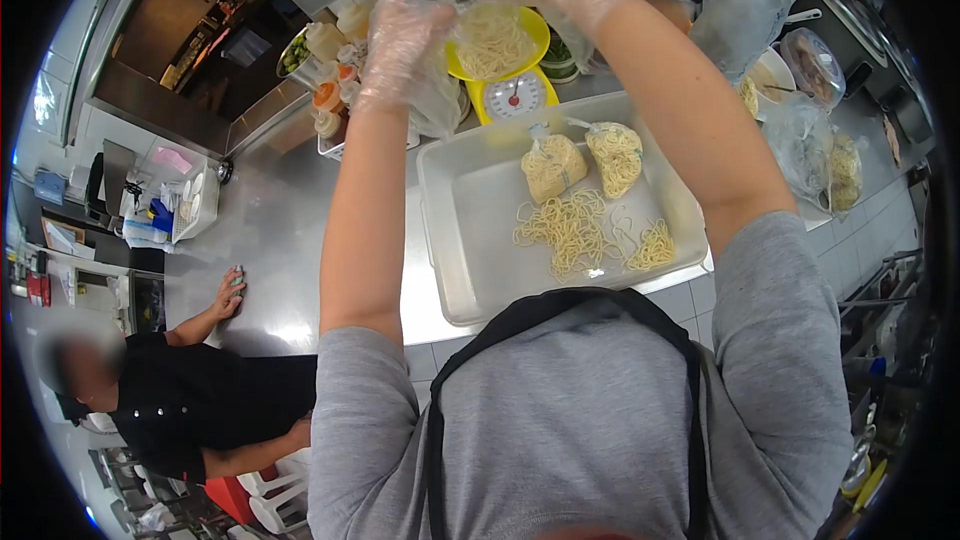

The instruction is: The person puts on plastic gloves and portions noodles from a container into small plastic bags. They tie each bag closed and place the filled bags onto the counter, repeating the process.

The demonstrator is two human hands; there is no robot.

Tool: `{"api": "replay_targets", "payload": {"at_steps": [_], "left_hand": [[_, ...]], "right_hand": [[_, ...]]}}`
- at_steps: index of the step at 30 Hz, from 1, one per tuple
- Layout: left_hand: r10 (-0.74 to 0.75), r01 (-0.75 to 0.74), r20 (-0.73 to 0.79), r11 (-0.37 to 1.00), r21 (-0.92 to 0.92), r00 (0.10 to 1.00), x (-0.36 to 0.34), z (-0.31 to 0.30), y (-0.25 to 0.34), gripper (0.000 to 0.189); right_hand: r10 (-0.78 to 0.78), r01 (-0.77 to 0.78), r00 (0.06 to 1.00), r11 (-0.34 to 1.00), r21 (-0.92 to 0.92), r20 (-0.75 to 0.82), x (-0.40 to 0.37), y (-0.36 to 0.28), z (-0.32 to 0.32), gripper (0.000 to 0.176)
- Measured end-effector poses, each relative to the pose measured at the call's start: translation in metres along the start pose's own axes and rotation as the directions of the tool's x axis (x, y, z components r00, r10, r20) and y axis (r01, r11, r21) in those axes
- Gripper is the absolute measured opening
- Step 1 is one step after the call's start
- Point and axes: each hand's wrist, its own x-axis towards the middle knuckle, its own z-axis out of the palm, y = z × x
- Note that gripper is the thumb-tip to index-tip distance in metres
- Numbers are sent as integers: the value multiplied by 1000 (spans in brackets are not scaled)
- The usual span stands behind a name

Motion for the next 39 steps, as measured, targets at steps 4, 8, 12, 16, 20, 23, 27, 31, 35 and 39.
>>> {"api": "replay_targets", "payload": {"at_steps": [4,8,12,16,20,23,27,31,35,39], "left_hand": [[-81,67,-31,947,-315,996,20,-4,-30,59],[-78,60,-47,949,-309,996,13,0,-33,72],[-122,120,9,955,-272,993,8,-3,-23,70],[-115,112,-4,976,-189,993,-1,0,-14,68],[-54,50,-29,988,-146,998,-11,4,-5,59],[-75,75,-7,995,-68,997,-16,4,0,55],[-53,51,-18,993,-110,998,-14,3,-5,54],[22,-15,37,982,-189,999,-8,2,-12,51],[49,-45,17,982,-184,999,-6,4,-18,54],[23,-22,11,998,-58,1000,-2,2,-27,58]], "right_hand": [[-431,489,800,872,38,-418,-29,-1,-7,15],[-133,322,794,920,224,-593,-82,16,6,19],[48,-92,993,876,474,104,-150,48,21,19],[137,-271,951,799,536,276,-197,48,56,14],[115,-228,962,836,498,248,-213,58,97,12],[79,-100,995,914,393,68,-203,46,85,13],[-119,234,938,912,338,-327,-143,27,42,12],[-389,495,697,869,12,-602,-57,-5,6,17],[-255,250,960,967,-59,-116,4,1,30,16],[66,-64,987,998,-19,144,-9,-7,29,17]]}}
